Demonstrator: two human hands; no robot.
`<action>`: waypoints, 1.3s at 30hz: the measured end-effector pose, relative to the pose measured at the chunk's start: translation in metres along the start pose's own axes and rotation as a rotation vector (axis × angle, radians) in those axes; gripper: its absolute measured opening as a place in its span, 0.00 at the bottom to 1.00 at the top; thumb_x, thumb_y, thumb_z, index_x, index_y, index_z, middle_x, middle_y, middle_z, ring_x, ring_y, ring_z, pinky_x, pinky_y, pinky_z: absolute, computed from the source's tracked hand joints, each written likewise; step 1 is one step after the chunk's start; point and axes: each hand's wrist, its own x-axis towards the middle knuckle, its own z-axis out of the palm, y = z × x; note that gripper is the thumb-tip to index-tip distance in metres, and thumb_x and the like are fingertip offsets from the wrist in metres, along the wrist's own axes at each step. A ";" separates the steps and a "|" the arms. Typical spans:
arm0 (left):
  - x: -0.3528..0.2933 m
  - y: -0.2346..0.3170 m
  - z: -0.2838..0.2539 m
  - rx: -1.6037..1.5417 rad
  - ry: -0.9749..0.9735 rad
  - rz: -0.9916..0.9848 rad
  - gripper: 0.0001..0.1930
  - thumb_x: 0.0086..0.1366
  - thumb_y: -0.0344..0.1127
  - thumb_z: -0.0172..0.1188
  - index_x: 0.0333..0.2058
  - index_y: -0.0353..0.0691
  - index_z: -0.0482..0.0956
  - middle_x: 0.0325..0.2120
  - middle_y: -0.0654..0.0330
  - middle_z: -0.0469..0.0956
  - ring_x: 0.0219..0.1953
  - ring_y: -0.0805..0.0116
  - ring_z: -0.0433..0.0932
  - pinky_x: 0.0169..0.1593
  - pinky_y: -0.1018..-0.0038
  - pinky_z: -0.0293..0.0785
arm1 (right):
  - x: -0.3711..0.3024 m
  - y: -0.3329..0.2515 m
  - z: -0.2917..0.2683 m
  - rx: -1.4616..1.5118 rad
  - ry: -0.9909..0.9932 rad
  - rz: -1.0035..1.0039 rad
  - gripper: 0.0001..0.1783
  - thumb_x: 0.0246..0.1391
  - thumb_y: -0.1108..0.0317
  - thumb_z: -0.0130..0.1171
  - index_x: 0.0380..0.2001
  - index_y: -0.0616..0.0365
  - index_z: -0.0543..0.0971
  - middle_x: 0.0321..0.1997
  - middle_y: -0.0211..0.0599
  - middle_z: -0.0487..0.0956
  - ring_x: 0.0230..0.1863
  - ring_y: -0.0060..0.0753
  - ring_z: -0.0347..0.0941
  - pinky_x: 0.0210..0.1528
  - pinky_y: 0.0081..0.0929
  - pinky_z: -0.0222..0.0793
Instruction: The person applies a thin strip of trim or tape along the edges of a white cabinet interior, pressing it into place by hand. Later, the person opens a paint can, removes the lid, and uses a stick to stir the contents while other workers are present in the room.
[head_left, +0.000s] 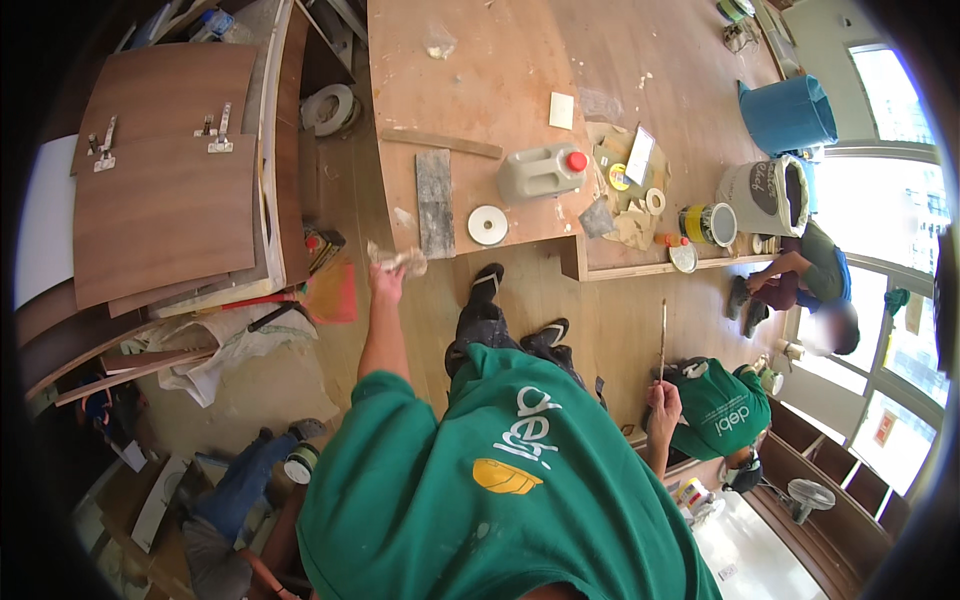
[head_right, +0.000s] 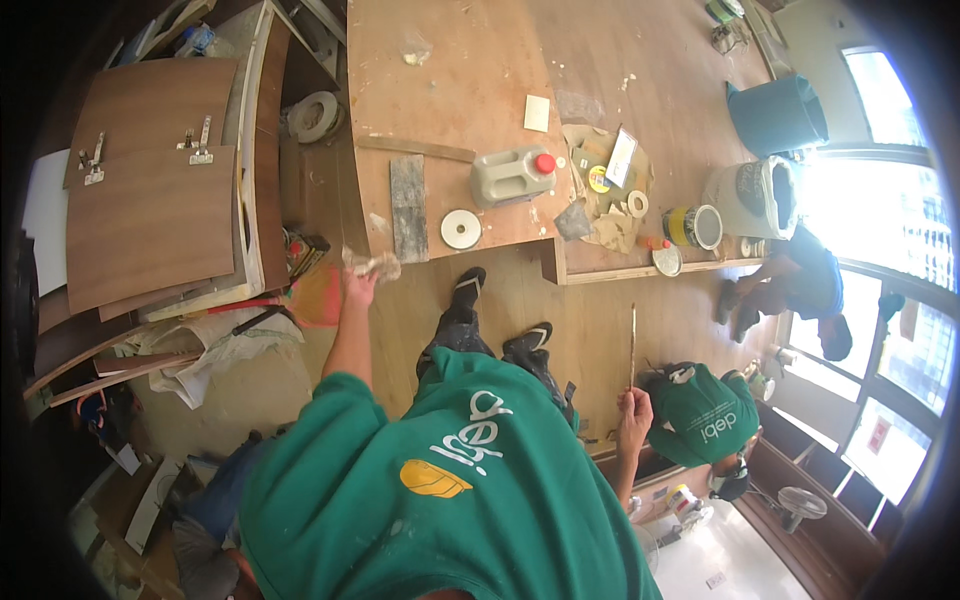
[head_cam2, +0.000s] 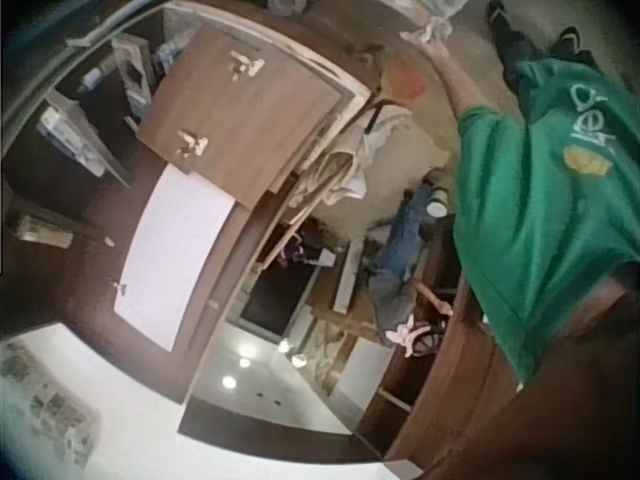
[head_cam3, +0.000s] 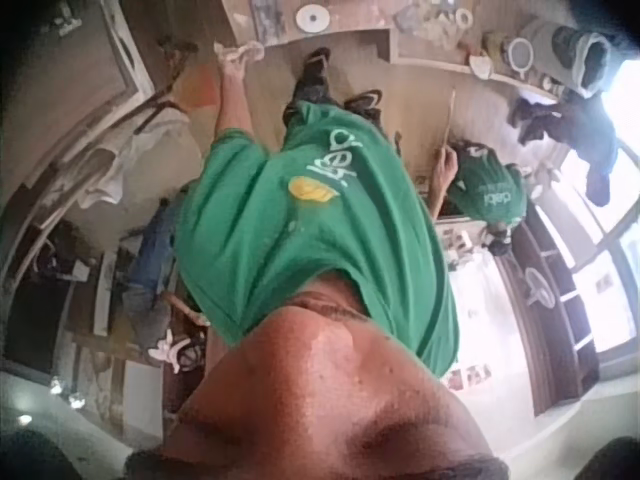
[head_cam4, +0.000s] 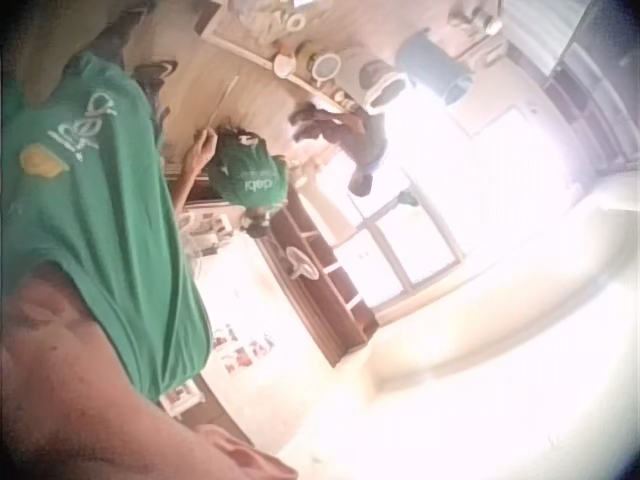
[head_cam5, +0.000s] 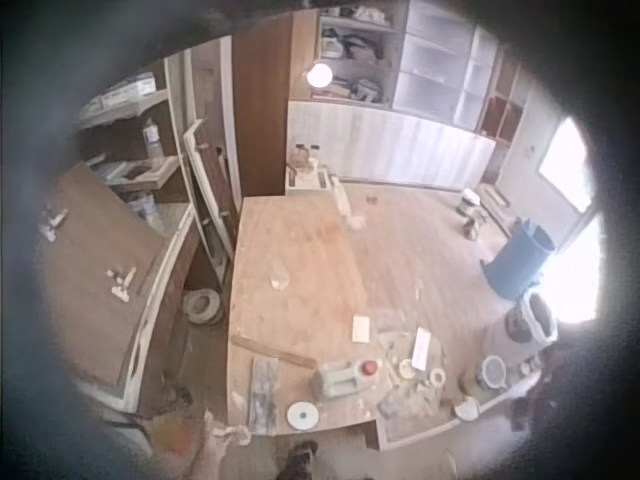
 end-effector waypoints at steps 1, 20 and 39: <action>-0.007 0.004 -0.007 0.008 -0.005 0.041 0.21 0.66 0.43 0.50 0.54 0.40 0.71 0.60 0.55 0.71 0.63 0.54 0.68 0.66 0.50 0.63 | 0.003 0.000 0.001 0.016 0.001 -0.014 0.09 0.69 0.66 0.55 0.40 0.63 0.77 0.32 0.27 0.76 0.34 0.16 0.70 0.38 0.17 0.69; -0.333 0.051 0.092 -0.340 -0.680 0.118 0.42 0.53 0.39 0.53 0.70 0.45 0.59 0.70 0.54 0.60 0.72 0.48 0.56 0.72 0.39 0.51 | -0.007 -0.066 -0.004 -0.086 -0.212 -0.382 0.07 0.66 0.70 0.57 0.41 0.64 0.79 0.33 0.38 0.80 0.35 0.29 0.76 0.41 0.28 0.72; -0.423 -0.129 0.252 -0.155 -1.179 -0.495 0.30 0.74 0.54 0.40 0.66 0.43 0.67 0.65 0.53 0.68 0.68 0.48 0.65 0.72 0.47 0.56 | -0.033 -0.104 -0.005 0.007 -0.098 -0.380 0.10 0.63 0.68 0.56 0.42 0.62 0.79 0.33 0.51 0.80 0.35 0.53 0.77 0.39 0.40 0.72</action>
